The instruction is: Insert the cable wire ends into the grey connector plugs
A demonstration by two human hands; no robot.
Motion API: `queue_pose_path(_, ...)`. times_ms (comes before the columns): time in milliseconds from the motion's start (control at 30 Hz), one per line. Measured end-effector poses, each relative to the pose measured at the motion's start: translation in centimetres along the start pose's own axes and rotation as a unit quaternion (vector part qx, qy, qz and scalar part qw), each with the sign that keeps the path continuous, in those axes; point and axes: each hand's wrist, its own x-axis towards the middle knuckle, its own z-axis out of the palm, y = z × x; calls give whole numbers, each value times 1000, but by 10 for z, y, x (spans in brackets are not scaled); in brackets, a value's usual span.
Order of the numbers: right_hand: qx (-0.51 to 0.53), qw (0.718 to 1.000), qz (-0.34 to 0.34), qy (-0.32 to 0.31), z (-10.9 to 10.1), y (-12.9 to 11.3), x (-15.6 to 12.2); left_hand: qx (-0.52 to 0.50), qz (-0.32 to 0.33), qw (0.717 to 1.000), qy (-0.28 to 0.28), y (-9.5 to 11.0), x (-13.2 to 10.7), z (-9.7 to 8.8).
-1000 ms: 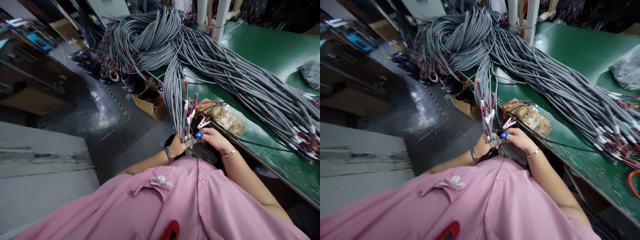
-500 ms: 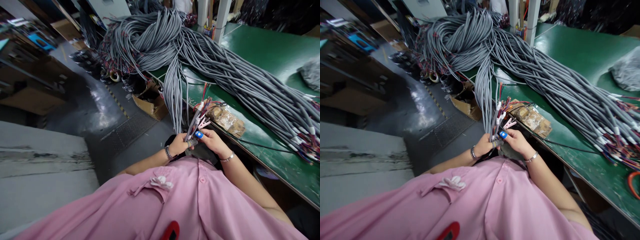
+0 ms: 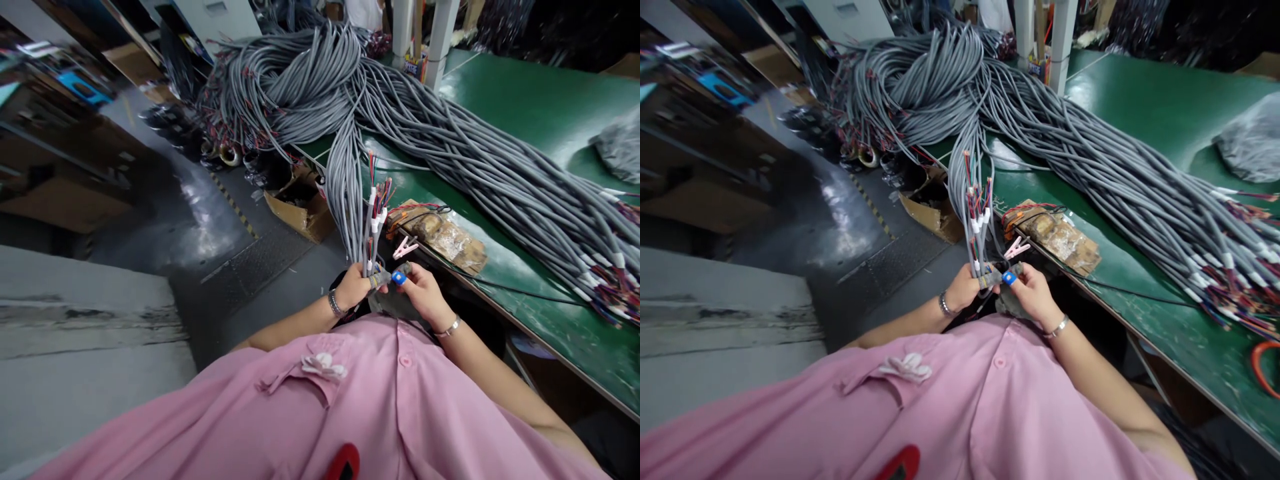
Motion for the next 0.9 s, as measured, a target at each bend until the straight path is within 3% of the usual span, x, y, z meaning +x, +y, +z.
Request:
queue_pose_path(133, 15, 999, -3, -38, 2, -8, 1, 12, -15, 993, -116, 4, 1, -11)
queue_pose_path(233, 16, 998, -7, -58, 6, -12, 3, 27, -12, 990, -141, 4, 0, -13)
queue_pose_path(467, -4, 1000, -5, 2, 1, -1, 9, -41, 9, 999, 8, -6, -4, 0)
queue_pose_path(633, 6, 1000, 15, 22, -4, 8, 6, -94, 30, 992, 83, -7, -1, 4)
queue_pose_path(767, 23, 999, 16, 28, -2, 6, 6, -90, 24, 991, 99, -4, -1, 6)
queue_pose_path(900, 40, 999, 27, 15, 4, -5, 10, -51, 24, 996, 72, -1, -3, 7)
